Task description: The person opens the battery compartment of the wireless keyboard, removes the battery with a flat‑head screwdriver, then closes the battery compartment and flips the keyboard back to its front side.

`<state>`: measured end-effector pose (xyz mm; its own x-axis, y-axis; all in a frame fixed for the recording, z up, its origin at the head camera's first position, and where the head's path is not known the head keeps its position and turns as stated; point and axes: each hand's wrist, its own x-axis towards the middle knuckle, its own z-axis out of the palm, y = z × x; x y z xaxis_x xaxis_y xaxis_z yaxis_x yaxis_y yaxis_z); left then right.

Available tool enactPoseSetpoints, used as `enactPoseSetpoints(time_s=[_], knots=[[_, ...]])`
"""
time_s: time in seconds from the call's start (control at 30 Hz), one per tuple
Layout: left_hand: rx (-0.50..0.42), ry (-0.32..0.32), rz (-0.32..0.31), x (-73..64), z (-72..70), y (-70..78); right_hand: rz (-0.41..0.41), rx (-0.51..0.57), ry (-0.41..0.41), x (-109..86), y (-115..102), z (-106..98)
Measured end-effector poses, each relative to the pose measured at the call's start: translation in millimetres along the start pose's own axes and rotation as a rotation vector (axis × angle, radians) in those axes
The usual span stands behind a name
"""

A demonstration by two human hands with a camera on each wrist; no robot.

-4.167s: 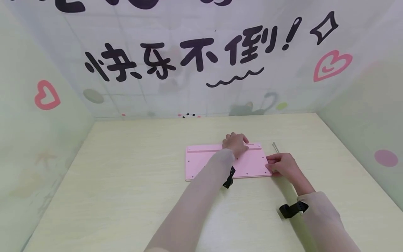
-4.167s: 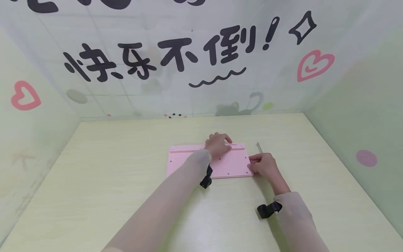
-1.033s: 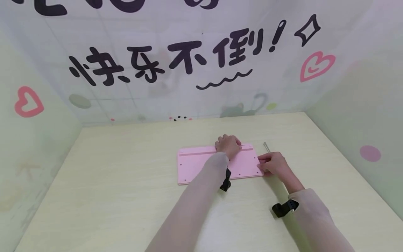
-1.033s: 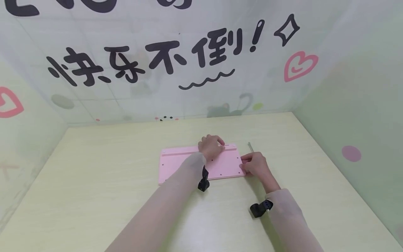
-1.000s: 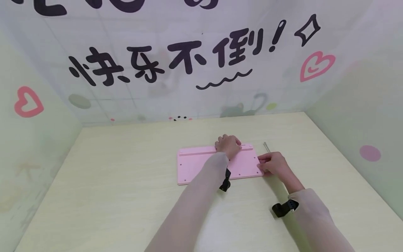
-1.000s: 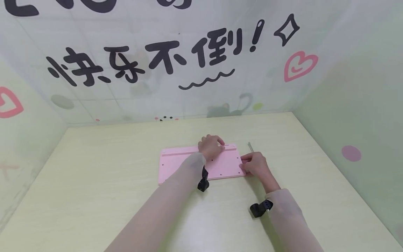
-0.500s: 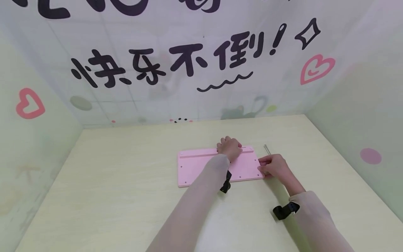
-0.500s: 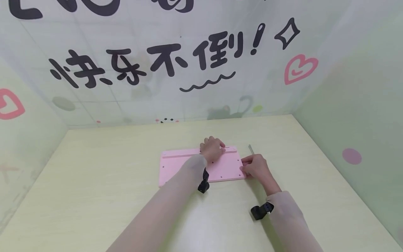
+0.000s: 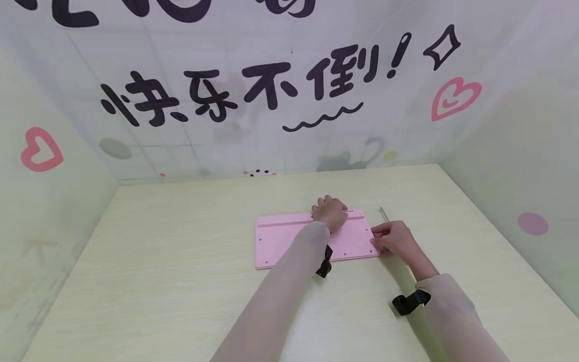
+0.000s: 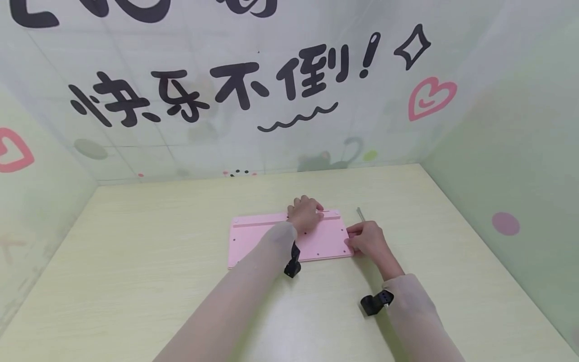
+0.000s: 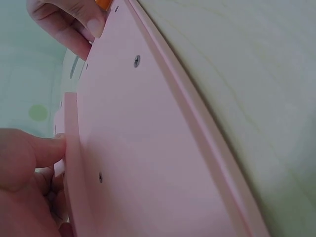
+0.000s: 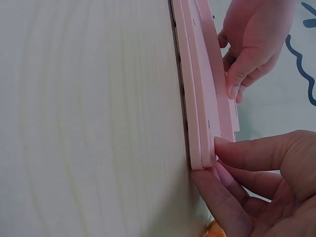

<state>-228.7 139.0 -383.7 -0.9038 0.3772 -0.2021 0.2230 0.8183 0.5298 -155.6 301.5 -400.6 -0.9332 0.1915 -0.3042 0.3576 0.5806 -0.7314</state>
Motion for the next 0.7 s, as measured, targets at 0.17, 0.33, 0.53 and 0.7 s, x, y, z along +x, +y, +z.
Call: enactPoseSetpoints(time_s=[0.17, 0.33, 0.53, 0.7], knots=[[0.006, 0.017, 0.003, 3.6, 3.3, -1.8, -0.001, 0.003, 0.004, 0.9, 0, 0], [-0.030, 0.080, 0.008, 7.0, 9.5, -6.5, 0.000, 0.008, 0.005, 1.3, 2, 2], [-0.103, 0.179, 0.014, 6.1, 13.5, -9.1, 0.002, 0.005, 0.003, 0.0, 2, 1], [-0.107, 0.197, 0.024, 4.7, 11.9, -7.4, 0.003, 0.003, 0.000, -1.7, 1, 0]])
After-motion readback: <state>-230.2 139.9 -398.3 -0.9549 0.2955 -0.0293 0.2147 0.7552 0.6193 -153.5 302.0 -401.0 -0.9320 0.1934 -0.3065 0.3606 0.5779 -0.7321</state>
